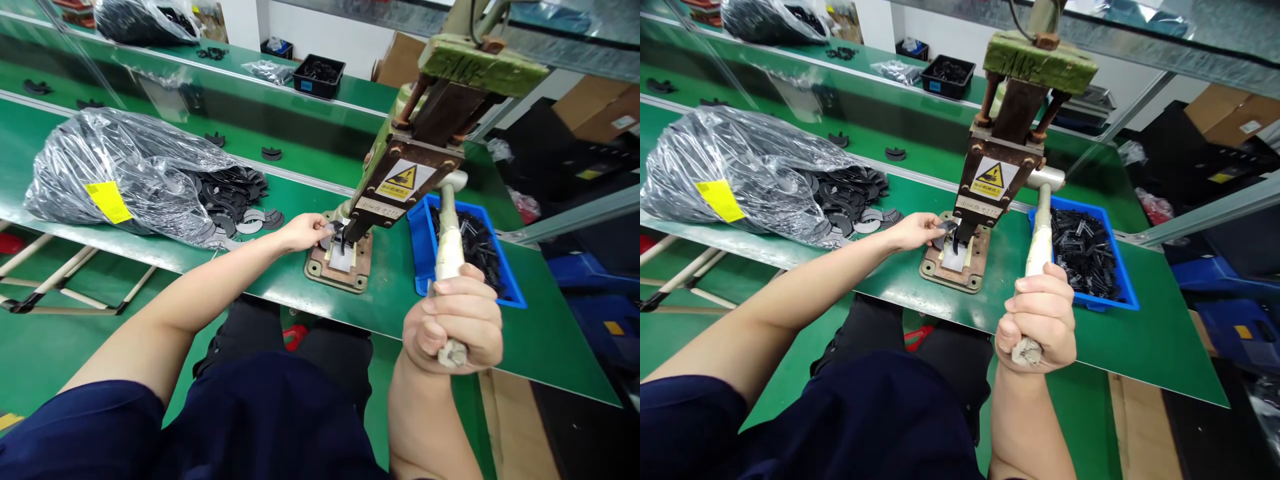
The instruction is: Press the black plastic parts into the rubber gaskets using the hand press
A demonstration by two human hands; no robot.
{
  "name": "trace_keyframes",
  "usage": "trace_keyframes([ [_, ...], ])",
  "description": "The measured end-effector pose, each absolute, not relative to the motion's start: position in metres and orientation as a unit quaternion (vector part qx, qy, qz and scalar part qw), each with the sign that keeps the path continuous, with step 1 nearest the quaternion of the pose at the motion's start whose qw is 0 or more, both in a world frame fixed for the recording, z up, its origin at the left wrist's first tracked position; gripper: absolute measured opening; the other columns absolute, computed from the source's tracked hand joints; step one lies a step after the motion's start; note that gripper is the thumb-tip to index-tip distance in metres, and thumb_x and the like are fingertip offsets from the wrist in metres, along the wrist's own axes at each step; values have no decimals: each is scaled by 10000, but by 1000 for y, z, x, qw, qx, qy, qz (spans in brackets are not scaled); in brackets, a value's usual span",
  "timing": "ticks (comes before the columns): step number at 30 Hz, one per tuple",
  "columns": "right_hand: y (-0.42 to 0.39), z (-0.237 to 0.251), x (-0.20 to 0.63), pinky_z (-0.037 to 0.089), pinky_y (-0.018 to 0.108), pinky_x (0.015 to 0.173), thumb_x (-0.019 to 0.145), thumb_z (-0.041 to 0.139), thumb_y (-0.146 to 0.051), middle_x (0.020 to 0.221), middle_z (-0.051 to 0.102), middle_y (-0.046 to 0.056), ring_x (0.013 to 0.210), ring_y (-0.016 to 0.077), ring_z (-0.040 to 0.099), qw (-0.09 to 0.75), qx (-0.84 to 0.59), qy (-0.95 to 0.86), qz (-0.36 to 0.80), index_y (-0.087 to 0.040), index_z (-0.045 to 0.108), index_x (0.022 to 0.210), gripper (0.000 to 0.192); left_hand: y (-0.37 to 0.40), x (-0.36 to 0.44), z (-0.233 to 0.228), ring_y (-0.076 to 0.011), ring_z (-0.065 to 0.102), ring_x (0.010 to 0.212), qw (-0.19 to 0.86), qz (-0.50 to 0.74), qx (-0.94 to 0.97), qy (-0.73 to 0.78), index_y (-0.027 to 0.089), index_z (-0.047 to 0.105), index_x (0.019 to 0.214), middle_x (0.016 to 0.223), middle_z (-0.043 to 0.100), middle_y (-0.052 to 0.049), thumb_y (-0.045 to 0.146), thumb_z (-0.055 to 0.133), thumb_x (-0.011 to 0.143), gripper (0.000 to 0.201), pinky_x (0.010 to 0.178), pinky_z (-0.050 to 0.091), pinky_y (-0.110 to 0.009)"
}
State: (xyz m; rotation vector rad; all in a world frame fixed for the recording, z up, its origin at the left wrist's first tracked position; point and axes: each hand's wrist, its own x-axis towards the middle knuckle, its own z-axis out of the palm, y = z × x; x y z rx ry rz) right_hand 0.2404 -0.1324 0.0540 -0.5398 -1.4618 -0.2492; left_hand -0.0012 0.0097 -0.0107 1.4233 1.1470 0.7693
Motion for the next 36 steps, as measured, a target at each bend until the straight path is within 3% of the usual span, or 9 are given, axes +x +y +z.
trace_keyframes([
  [4,-133,54,240,570,507,1013,878,716,-409,625,563,-62,766,137,672,704,-253,-655,-111,-230,486,624,386,14,0,-10,-86,558,566,532,315,625,477,156,668,810,667,638,26,248,850,860,210,544,420,-200],
  [30,-133,53,241,592,473,1002,883,730,-437,599,518,-60,728,139,645,706,-256,-650,-113,-232,420,594,471,27,3,-8,-97,619,512,611,241,585,475,160,618,759,634,678,-3,293,920,821,336,508,528,-202],
  [36,-131,52,242,580,468,1015,881,745,-385,597,527,-43,747,137,653,711,-235,-655,-100,-221,417,581,474,35,9,-3,-111,632,487,612,169,566,526,159,620,788,612,665,-4,198,831,901,243,490,534,-209],
])
